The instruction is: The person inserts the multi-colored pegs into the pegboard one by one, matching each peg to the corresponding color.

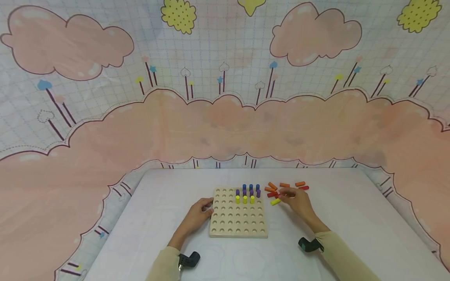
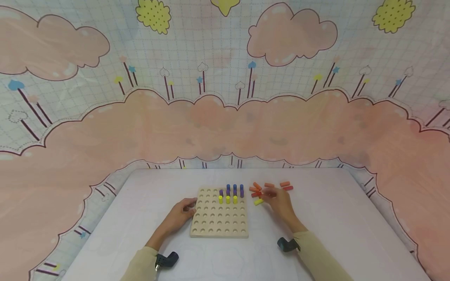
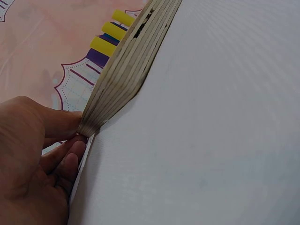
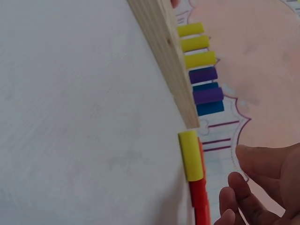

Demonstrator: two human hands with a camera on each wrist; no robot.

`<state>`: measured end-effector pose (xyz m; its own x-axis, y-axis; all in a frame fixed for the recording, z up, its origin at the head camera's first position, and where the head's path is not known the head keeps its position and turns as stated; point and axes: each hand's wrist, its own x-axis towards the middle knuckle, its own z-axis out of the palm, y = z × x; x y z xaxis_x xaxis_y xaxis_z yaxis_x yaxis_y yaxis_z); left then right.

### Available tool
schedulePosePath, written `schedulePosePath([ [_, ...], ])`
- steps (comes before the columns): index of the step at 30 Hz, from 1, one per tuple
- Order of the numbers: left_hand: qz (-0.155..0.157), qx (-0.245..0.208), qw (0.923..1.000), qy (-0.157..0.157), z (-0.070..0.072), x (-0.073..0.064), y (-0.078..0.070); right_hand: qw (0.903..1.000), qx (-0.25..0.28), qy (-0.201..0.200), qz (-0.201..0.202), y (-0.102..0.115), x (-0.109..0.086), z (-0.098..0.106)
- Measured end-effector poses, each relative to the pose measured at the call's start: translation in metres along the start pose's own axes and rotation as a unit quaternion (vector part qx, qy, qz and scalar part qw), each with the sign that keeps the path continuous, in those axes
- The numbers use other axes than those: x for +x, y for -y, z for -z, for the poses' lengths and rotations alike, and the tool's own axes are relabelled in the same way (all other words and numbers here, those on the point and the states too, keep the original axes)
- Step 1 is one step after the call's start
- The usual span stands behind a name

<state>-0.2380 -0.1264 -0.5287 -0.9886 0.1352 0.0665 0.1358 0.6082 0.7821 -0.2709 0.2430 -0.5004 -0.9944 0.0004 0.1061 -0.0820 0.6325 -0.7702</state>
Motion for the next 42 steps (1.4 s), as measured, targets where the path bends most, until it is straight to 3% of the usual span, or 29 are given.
schedulePosePath([
  [6,-0.005,0.002,1.0,0.002,0.001,0.0,0.0,0.9993,0.005,0.02,-0.03,-0.004,0.002,-0.003],
  [14,0.004,-0.004,1.0,0.001,0.001,0.0,-0.001,0.9988,-0.001,0.043,-0.024,-0.013,0.006,-0.007],
  [27,0.009,-0.003,1.0,0.0,0.0,0.001,-0.002,0.995,-0.037,0.079,-0.048,-0.015,0.014,-0.01],
  [42,0.015,-0.006,0.9999,0.0,0.0,0.001,-0.003,0.9975,-0.005,0.062,-0.032,-0.011,0.007,-0.005],
])
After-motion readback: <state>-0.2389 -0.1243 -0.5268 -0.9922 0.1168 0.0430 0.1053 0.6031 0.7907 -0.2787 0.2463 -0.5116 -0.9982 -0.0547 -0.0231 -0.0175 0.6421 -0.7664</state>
